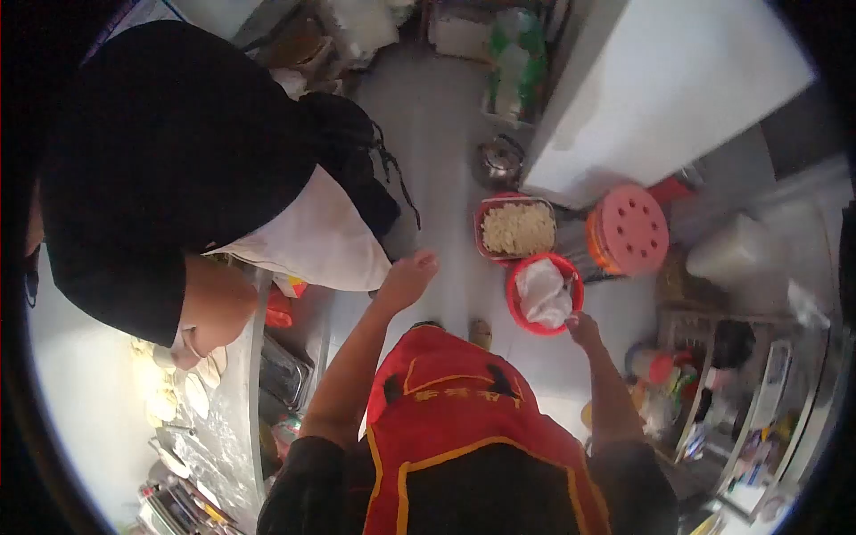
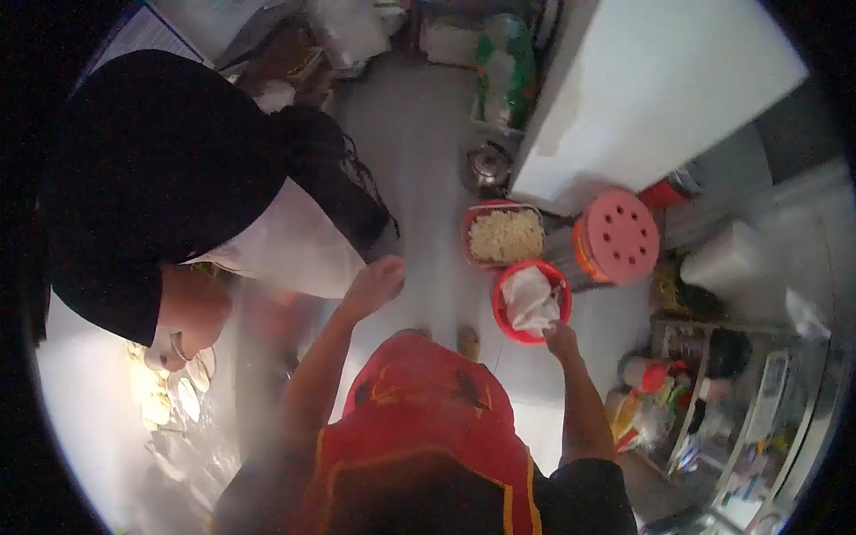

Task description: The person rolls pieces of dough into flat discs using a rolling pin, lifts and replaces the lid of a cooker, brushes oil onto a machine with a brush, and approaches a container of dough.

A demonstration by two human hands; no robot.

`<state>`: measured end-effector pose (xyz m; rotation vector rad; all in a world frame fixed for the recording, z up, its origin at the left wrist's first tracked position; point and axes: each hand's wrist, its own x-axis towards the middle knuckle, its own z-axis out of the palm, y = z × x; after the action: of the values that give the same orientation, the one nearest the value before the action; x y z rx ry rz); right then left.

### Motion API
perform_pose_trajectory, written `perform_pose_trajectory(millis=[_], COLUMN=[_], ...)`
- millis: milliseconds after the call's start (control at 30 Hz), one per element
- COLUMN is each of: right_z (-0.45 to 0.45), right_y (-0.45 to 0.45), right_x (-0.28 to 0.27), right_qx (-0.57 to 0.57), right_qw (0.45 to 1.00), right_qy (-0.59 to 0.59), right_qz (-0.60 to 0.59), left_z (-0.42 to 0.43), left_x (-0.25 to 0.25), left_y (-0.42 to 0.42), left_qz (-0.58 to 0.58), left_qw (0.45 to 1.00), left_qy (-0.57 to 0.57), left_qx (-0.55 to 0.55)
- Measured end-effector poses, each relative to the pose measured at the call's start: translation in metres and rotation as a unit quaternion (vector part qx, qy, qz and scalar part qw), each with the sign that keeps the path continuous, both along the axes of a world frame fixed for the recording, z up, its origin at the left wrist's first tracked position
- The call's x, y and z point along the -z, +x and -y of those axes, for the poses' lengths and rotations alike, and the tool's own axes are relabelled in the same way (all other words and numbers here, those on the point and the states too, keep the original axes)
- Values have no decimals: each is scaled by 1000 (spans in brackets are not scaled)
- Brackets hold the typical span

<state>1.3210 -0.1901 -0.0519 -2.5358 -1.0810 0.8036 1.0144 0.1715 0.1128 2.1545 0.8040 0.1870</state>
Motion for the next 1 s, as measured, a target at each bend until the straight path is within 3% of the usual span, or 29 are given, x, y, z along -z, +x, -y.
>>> perform_pose_trajectory(millis=[200,267,367,433,500,533,600,633,700,767,867,933,1000], right_z=[-197,-220,-255,-252,-249,-280,-360,-396,-475,-549,-636,-698,-723], right_y=[56,70,89,125,151,155,158,164,184,205,259,309,341], right_x=[-41,-37,-85,-17,70,42,11,10,-1,-26,-20,-8,1], right_qx=[18,17,-27,-54,80,54,39,51,-93,-151,-197,-249,-318], right_qw=[982,991,1000,998,985,988,989,987,991,975,969,967,933], right_qy=[171,102,6,37,21,21,23,27,93,162,133,57,-50], right_qz=[-82,-84,-2,-26,-153,-144,-139,-148,10,-24,-65,6,163], left_z=[-120,-170,-226,-269,-308,-324,-365,-396,-439,-475,-548,-596,-626], left_x=[-8,-5,-22,1,2,-8,17,74,124,144,185,182,147], left_y=[90,122,168,200,227,240,267,276,290,296,317,335,361], left_qz=[-6,10,36,56,61,57,85,107,98,46,-67,-116,-123], left_qw=[994,995,992,992,989,985,995,975,945,978,982,970,967], left_qy=[-64,-56,-83,-63,-85,-120,18,192,309,202,105,33,17], left_qx=[-90,-78,-83,-92,-103,-108,-43,22,43,-29,-144,-210,-223])
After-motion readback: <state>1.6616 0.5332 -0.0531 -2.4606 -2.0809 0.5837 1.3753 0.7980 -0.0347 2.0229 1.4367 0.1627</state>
